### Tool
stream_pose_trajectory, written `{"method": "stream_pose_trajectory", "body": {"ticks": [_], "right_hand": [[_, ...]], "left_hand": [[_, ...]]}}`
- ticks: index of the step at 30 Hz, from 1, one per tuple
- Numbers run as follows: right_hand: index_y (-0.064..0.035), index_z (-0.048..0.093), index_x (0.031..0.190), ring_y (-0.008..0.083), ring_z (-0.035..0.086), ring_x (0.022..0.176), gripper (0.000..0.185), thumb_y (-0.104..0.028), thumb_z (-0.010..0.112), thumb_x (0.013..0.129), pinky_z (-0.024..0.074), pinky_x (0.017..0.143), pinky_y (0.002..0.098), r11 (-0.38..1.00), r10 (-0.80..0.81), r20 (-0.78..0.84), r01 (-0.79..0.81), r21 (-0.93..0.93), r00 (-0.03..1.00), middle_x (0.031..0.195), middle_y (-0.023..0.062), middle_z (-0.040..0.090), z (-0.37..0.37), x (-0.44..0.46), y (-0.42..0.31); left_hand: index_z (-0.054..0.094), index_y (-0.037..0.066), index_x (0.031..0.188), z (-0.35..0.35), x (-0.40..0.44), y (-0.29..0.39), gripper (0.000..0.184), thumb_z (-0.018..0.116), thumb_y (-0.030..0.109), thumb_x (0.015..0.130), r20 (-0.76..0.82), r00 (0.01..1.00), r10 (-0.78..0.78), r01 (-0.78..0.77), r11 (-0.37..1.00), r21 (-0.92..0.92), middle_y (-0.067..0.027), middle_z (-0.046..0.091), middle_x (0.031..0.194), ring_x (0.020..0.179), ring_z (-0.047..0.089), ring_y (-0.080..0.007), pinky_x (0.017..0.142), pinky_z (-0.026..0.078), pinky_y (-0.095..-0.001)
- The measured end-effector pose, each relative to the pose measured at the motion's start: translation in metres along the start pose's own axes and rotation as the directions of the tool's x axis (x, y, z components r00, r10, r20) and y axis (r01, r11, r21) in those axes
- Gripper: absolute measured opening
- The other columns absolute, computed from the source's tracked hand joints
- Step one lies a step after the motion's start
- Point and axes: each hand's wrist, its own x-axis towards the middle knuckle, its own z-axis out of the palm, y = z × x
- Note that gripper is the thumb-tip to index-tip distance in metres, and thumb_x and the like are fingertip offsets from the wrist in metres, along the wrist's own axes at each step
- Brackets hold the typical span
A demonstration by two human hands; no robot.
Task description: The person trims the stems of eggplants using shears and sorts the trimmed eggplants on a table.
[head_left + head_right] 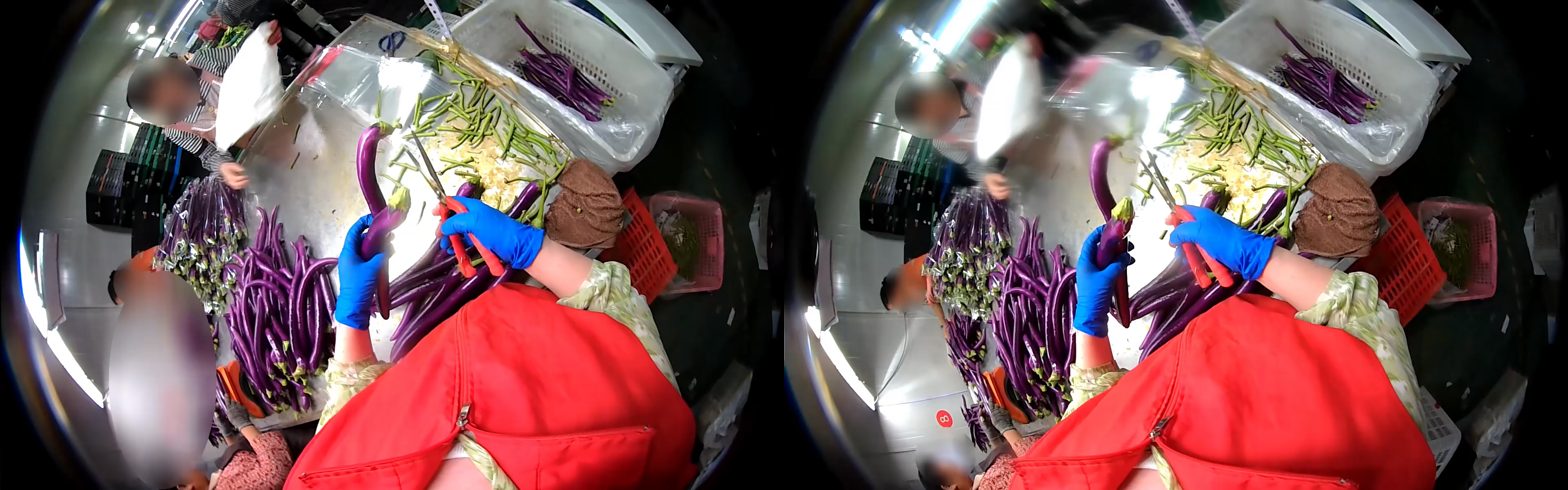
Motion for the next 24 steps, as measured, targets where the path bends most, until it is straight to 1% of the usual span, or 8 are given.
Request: {"method": "stream_pose_trajectory", "body": {"ticks": [2, 6, 9, 10, 17, 20, 22, 24], "right_hand": [[0.0035, 0.046, 0.117, 0.0160, 0.058, 0.081, 0.041, -0.014, 0.057, 0.081, 0.0460, 0.076, 0.0281, 1.000, -0.010, -0.036, 0.010, -0.001, 0.999, 0.095, 0.0100, 0.057, 0.003, -0.001, -0.001], [0.0028, 0.046, 0.117, 0.0179, 0.056, 0.057, 0.044, -0.017, 0.055, 0.080, 0.0460, 0.051, 0.0289, 0.997, -0.056, -0.016, 0.055, -0.050, 0.998, 0.084, 0.0121, 0.057, 0.005, 0.006, -0.011], [-0.0003, 0.048, 0.110, 0.0178, 0.056, 0.056, 0.036, -0.017, 0.055, 0.079, 0.0460, 0.050, 0.0288, 0.987, -0.163, -0.115, 0.163, -0.004, 0.980, 0.084, 0.0118, 0.057, 0.011, 0.015, -0.016], [0.0018, 0.050, 0.105, 0.0135, 0.056, 0.064, 0.027, -0.012, 0.052, 0.082, 0.0431, 0.071, 0.0241, 0.997, -0.071, -0.122, 0.071, 0.000, 0.990, 0.081, 0.0057, 0.055, 0.009, 0.010, -0.022], [-0.0025, 0.051, 0.101, 0.0122, 0.055, 0.058, 0.020, -0.010, 0.050, 0.082, 0.0459, 0.055, 0.0257, 0.976, -0.139, -0.124, 0.157, 0.153, 0.983, 0.072, 0.0041, 0.053, 0.017, 0.013, -0.019], [-0.0077, 0.052, 0.093, 0.0110, 0.051, 0.055, 0.011, -0.011, 0.050, 0.083, 0.0438, 0.051, 0.0249, 0.973, -0.151, -0.221, 0.184, 0.137, 0.964, 0.069, 0.0013, 0.052, 0.013, 0.026, 0.004], [-0.0129, 0.052, 0.094, 0.0088, 0.041, 0.050, 0.009, -0.013, 0.054, 0.085, 0.0347, 0.045, 0.0241, 0.925, -0.116, -0.235, 0.192, 0.329, 0.965, 0.064, -0.0023, 0.045, 0.023, 0.028, -0.002], [-0.0135, 0.048, 0.091, 0.0091, 0.040, 0.053, 0.005, -0.012, 0.050, 0.087, 0.0347, 0.046, 0.0247, 0.905, -0.099, -0.120, 0.139, 0.401, 0.988, 0.065, -0.0011, 0.043, -0.002, 0.015, 0.005]], "left_hand": [[0.045, 0.002, 0.127, 0.000, -0.002, 0.002, 0.059, 0.061, -0.010, 0.072, 0.005, 1.000, -0.004, 0.003, 1.000, 0.006, -0.0122, 0.059, 0.107, 0.095, 0.062, -0.0223, 0.079, 0.054, -0.0331], [0.044, 0.002, 0.128, 0.002, -0.003, -0.006, 0.060, 0.060, -0.012, 0.072, 0.083, 0.996, -0.017, 0.011, 0.997, 0.078, -0.0125, 0.059, 0.109, 0.098, 0.062, -0.0235, 0.081, 0.053, -0.0332], [0.043, 0.001, 0.128, 0.002, -0.003, -0.011, 0.060, 0.059, -0.012, 0.072, 0.111, 0.994, -0.012, 0.000, 0.995, 0.102, -0.0127, 0.058, 0.111, 0.099, 0.061, -0.0236, 0.082, 0.053, -0.0329], [0.043, 0.001, 0.128, 0.004, -0.004, -0.010, 0.060, 0.058, -0.012, 0.072, 0.111, 0.994, -0.021, 0.008, 0.993, 0.115, -0.0129, 0.057, 0.112, 0.099, 0.061, -0.0233, 0.082, 0.053, -0.0329], [0.045, 0.002, 0.127, 0.008, -0.004, -0.008, 0.059, 0.058, -0.009, 0.070, 0.102, 0.994, -0.041, 0.032, 0.995, 0.090, -0.0095, 0.058, 0.107, 0.095, 0.059, -0.0188, 0.081, 0.051, -0.0298], [0.048, 0.005, 0.125, 0.015, -0.010, 0.003, 0.058, 0.058, -0.006, 0.069, 0.055, 0.998, -0.020, 0.022, 0.999, -0.038, -0.0043, 0.058, 0.098, 0.087, 0.056, -0.0111, 0.079, 0.047, -0.0247], [0.046, 0.005, 0.128, -0.002, -0.012, 0.008, 0.060, 0.058, -0.006, 0.070, -0.099, 0.978, 0.183, -0.180, 0.983, 0.038, -0.0050, 0.059, 0.096, 0.083, 0.057, -0.0108, 0.078, 0.046, -0.0241], [0.045, 0.004, 0.129, -0.018, -0.011, 0.019, 0.062, 0.066, -0.002, 0.071, -0.320, 0.925, 0.206, -0.208, 0.978, 0.027, -0.0046, 0.060, 0.097, 0.088, 0.057, -0.0113, 0.082, 0.045, -0.0251]]}}
